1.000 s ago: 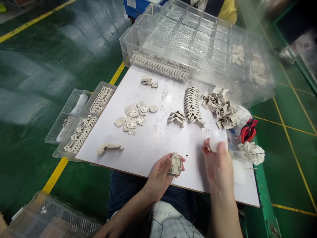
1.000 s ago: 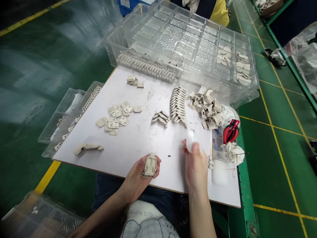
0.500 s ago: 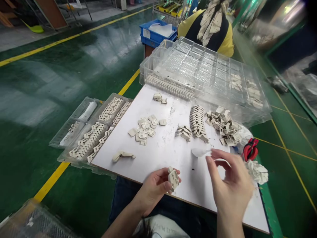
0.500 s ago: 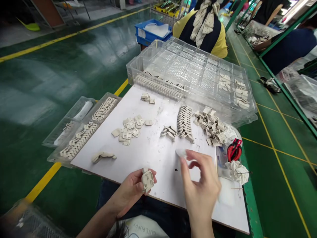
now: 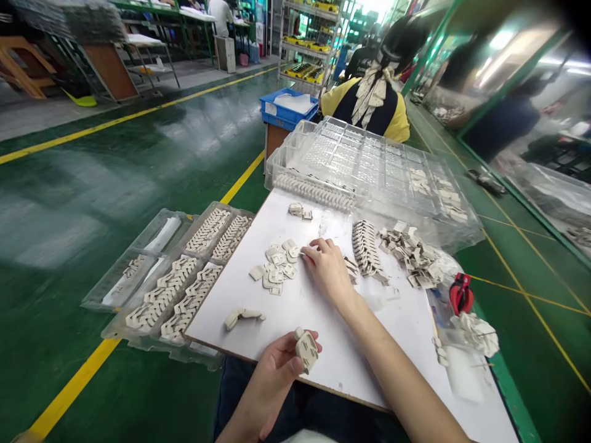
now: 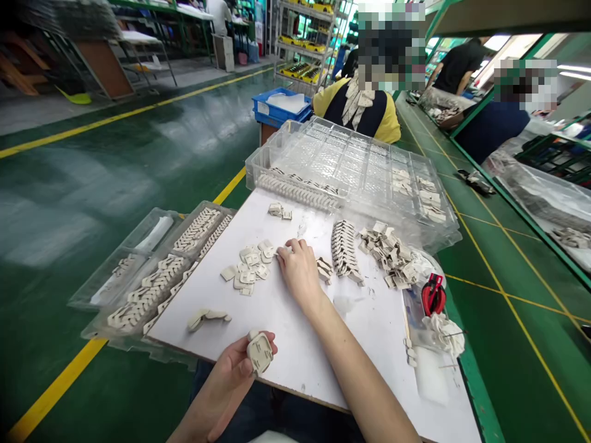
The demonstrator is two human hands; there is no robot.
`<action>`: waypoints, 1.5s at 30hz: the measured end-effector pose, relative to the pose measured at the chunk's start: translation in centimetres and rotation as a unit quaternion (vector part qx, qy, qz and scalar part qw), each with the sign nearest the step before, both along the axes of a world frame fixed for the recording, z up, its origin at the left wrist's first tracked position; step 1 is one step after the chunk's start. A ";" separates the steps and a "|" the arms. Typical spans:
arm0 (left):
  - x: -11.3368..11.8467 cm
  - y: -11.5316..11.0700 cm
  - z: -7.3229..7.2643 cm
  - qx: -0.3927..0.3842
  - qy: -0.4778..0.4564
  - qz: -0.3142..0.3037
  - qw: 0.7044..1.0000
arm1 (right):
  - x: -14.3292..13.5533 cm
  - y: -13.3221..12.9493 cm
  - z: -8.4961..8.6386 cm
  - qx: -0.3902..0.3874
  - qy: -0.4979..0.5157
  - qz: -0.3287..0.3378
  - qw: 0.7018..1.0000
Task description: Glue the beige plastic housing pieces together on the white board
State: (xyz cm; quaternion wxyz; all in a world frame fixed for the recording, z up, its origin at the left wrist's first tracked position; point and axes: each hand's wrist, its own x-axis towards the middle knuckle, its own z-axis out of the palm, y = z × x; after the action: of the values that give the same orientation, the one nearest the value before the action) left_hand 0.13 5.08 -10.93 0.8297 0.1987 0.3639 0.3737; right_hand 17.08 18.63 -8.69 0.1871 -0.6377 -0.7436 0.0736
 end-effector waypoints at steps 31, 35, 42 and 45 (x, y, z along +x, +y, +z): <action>5.5 -0.3 1.9 0.152 -0.039 -0.172 0.973 | 4.3 -17.5 1.9 -0.164 0.746 -0.166 0.624; 6.0 -1.0 1.7 0.102 -0.057 -0.150 0.982 | 5.3 -18.7 2.7 -0.124 0.688 -0.203 0.686; 6.3 -1.6 -0.5 -0.057 -0.133 -0.068 0.987 | 17.4 -20.1 3.7 0.285 0.209 -0.461 0.814; 7.0 -1.3 -1.3 -0.073 -0.176 -0.058 0.980 | 20.7 -19.7 3.4 0.193 0.091 -0.444 0.870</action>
State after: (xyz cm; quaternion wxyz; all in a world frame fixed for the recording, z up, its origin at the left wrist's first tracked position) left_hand 7.14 3.80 -12.28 0.9133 0.0898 0.2264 0.3264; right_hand 37.79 -1.07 -5.26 0.3860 -0.8424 -0.3612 -0.1044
